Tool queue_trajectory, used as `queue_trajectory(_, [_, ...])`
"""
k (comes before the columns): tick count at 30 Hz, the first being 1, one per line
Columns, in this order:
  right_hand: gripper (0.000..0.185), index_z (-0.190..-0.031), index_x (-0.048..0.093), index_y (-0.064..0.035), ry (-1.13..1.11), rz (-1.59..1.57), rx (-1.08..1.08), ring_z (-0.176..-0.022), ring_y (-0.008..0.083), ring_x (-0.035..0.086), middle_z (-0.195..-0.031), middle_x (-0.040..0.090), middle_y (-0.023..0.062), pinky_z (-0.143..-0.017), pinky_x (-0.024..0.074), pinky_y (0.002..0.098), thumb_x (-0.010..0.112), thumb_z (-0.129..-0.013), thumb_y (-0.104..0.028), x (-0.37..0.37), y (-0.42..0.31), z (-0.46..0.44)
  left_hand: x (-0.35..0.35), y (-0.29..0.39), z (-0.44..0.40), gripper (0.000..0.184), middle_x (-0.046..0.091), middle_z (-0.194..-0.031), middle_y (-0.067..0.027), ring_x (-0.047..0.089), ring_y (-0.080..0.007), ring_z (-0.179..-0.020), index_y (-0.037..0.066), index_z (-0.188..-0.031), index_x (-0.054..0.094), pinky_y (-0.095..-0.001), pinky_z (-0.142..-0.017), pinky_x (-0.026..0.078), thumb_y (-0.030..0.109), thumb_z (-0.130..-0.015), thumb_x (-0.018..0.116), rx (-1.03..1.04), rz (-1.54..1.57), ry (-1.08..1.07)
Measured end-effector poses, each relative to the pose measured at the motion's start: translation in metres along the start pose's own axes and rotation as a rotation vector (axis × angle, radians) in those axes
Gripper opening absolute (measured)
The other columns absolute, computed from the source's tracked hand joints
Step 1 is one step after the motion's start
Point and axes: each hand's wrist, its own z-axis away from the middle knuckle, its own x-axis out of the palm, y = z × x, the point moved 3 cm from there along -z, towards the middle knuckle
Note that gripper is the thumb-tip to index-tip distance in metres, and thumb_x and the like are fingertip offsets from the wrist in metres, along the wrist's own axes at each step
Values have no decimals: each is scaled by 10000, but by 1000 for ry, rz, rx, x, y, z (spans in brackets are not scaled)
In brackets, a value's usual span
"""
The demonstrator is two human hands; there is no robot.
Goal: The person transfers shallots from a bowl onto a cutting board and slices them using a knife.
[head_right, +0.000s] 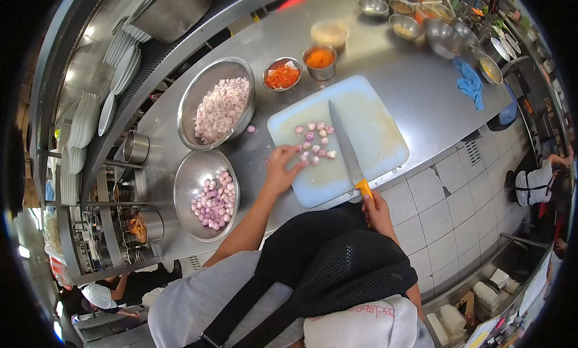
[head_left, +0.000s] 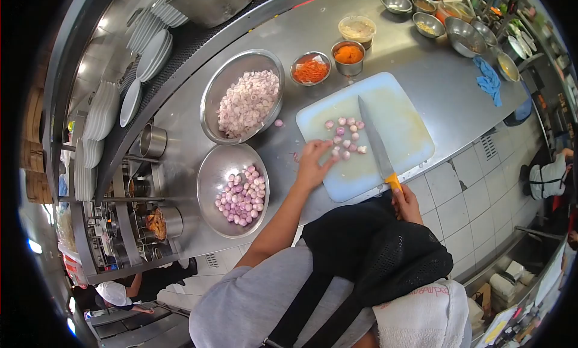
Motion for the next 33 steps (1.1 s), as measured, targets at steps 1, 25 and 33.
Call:
queue_trajectory(1, [358,-1291,619,-50,4,3,-4,-587,75,520,-766,582,-12,-505,429,249,551,-1116,-354,2,0,3,-11,-4,-7,412,636,-1247,-150,589,-358,-1235,77,-1279,719,-455,-1080,457,197,-897,816,63,-79,131])
queue_trajectory(25, [447,-1287,664,-9,273,115,63,-732,170,671,-805,699,60,-687,521,336,613,-1078,-401,-93,1,36,-13,-133,-61,291,640,-1057,-201,641,-390,-975,-25,-1123,758,-492,-882,537,36,-840,727,-161,-474,503])
queue_trajectory(33, [558,-1303,663,-5,9,256,-64,-840,226,665,-921,717,99,-757,528,383,609,-1060,-505,-147,13,14,-5,-133,-59,298,618,-1085,-275,633,-422,-988,-64,-1211,705,-500,-906,534,39,-931,720,-301,-447,663])
